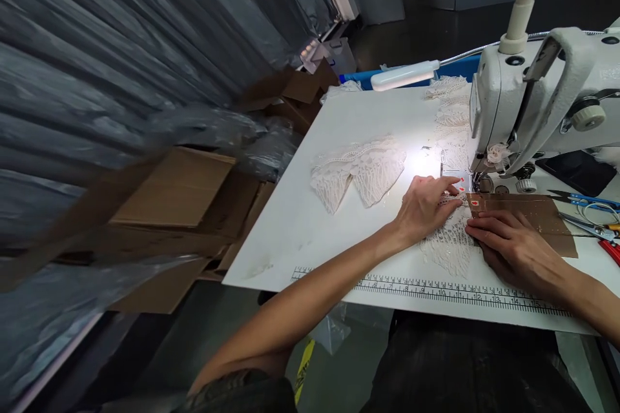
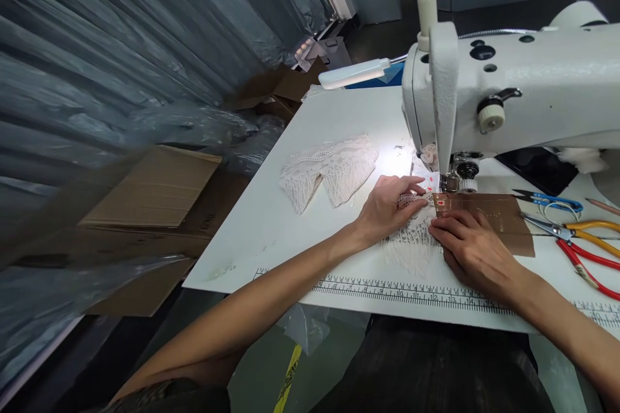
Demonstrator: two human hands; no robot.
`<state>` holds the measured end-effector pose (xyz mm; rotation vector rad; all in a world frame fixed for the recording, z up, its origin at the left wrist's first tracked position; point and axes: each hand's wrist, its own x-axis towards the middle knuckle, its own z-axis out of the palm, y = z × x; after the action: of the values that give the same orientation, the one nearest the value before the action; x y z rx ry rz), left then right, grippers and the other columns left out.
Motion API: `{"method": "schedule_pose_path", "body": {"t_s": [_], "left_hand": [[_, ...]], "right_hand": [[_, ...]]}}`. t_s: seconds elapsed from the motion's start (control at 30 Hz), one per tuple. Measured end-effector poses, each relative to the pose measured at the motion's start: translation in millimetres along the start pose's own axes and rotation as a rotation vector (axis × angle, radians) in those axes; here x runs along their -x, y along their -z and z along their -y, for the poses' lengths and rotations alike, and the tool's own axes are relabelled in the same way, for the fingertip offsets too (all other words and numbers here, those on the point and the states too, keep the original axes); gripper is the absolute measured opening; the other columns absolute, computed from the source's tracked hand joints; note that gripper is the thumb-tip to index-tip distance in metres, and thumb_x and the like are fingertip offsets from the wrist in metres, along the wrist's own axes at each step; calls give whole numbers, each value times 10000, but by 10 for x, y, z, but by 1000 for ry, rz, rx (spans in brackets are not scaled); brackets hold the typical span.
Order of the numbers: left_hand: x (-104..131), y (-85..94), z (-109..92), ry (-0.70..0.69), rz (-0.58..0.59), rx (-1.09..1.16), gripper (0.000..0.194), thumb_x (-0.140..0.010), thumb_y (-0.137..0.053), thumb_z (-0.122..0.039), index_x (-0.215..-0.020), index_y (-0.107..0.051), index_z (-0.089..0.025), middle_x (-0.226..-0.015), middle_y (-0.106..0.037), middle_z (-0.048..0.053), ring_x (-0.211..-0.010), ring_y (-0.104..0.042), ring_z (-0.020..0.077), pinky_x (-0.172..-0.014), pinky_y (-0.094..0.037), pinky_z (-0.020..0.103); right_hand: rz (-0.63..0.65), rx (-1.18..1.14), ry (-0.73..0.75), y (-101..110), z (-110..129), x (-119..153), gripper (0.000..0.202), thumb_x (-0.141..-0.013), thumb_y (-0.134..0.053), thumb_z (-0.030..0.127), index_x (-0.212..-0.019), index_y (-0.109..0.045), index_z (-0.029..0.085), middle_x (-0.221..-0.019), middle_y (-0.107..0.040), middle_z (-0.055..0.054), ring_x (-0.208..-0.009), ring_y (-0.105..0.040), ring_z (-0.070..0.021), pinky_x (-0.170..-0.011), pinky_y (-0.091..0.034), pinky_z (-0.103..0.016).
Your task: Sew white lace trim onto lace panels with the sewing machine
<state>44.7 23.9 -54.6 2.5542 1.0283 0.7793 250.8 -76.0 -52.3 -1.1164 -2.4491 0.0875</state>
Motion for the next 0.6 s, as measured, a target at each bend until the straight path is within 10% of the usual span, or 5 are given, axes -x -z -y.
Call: {"method": "schedule_pose_path", "body": {"t_s": [0.27,0.6], "left_hand": [[-29,-34,57,-459,-29,-314,243,-1018,-420,-98,-924,-631,-173,-923,-738,24,-770,-617,145,-710,-470,304],[218,67,-136,-420,117,-375,300,-1059,-380,-253,-1221,-577,-94,-1307,-637,163,-990,-622,229,-831,-546,399]], "right_hand": [[21,-147,-99,32,3,-1,357,-954,-480,136,-1251,-667,202,-1179,-715,-109,-1136,-612,-294,-897,-533,-511],[-78,-360,-221,83,-73,-7,340,-986,-441,196,-1228,-678,218,-1167,-702,-105,-1108,-657,-237,-950,-569,-453]]}}
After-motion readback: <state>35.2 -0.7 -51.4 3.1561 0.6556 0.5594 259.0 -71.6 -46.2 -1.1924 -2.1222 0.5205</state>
